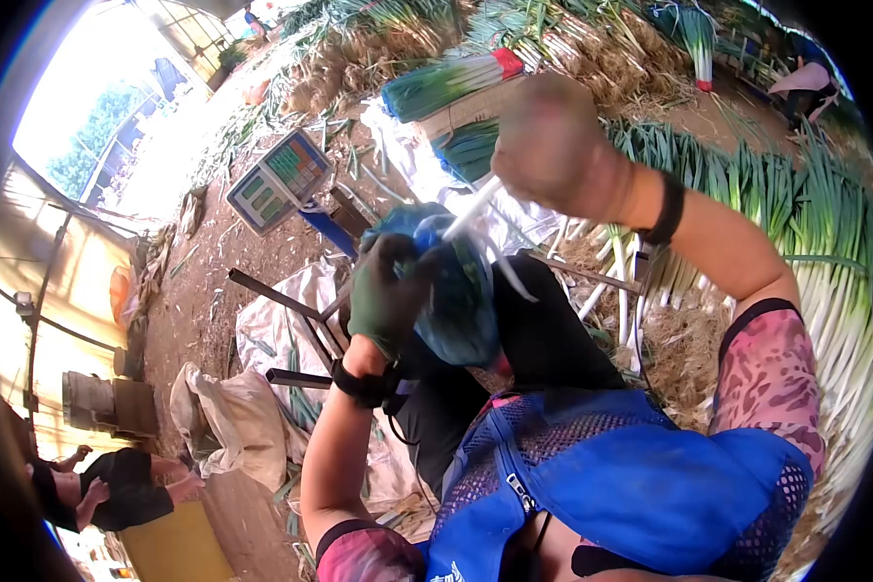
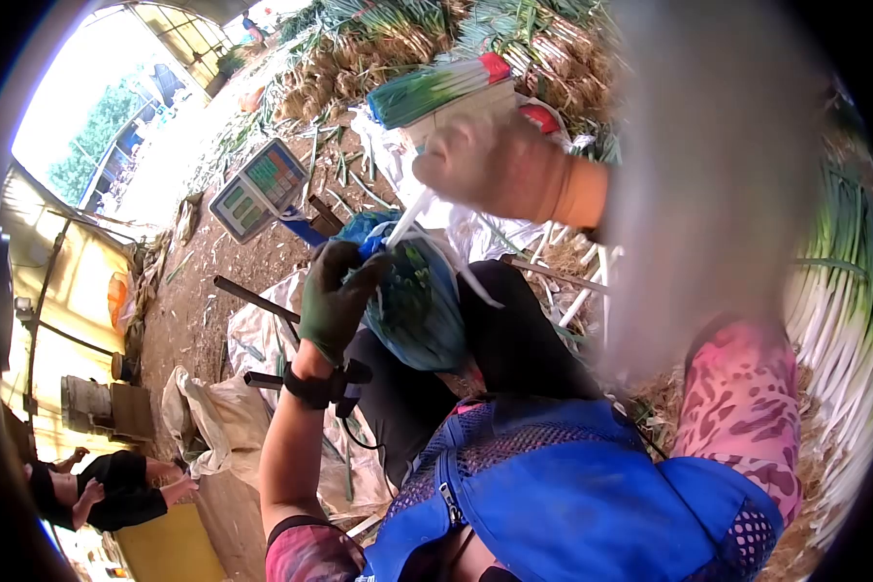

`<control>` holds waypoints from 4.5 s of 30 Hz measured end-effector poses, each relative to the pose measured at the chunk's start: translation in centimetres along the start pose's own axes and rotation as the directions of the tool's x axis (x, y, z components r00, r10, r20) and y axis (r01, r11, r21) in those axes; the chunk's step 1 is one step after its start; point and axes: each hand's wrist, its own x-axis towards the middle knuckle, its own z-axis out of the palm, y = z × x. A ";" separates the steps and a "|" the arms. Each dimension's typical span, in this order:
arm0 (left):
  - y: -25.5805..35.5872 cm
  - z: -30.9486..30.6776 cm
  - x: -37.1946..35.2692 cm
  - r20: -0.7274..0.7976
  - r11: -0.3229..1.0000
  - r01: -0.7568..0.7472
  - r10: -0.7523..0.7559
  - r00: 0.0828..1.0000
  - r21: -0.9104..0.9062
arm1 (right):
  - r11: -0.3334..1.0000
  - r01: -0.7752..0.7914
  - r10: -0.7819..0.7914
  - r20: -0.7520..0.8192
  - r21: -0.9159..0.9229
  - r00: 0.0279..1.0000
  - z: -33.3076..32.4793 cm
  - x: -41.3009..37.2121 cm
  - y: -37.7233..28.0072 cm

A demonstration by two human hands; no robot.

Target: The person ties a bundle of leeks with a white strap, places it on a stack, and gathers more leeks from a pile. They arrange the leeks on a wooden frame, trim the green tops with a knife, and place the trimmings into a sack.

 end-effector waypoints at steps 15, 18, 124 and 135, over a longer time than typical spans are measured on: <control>-2.4 0.6 2.0 0.228 0.940 -0.334 0.311 0.923 0.073 | 0.934 -0.183 0.245 -0.178 0.306 0.953 0.0 1.3 -0.6; -4.1 0.6 1.2 0.163 0.946 -0.316 0.324 0.932 -0.072 | 0.827 -0.382 0.441 -0.055 0.413 0.896 1.3 0.3 -1.3; -7.0 22.3 24.6 0.746 0.548 0.539 0.271 0.608 -0.639 | 0.016 -0.817 0.790 0.494 0.576 0.364 18.7 -21.5 -10.3; -10.1 23.2 55.0 0.925 0.939 -0.328 0.028 0.378 0.106 | 0.673 -0.735 0.731 0.224 -0.080 0.645 46.6 -25.5 16.0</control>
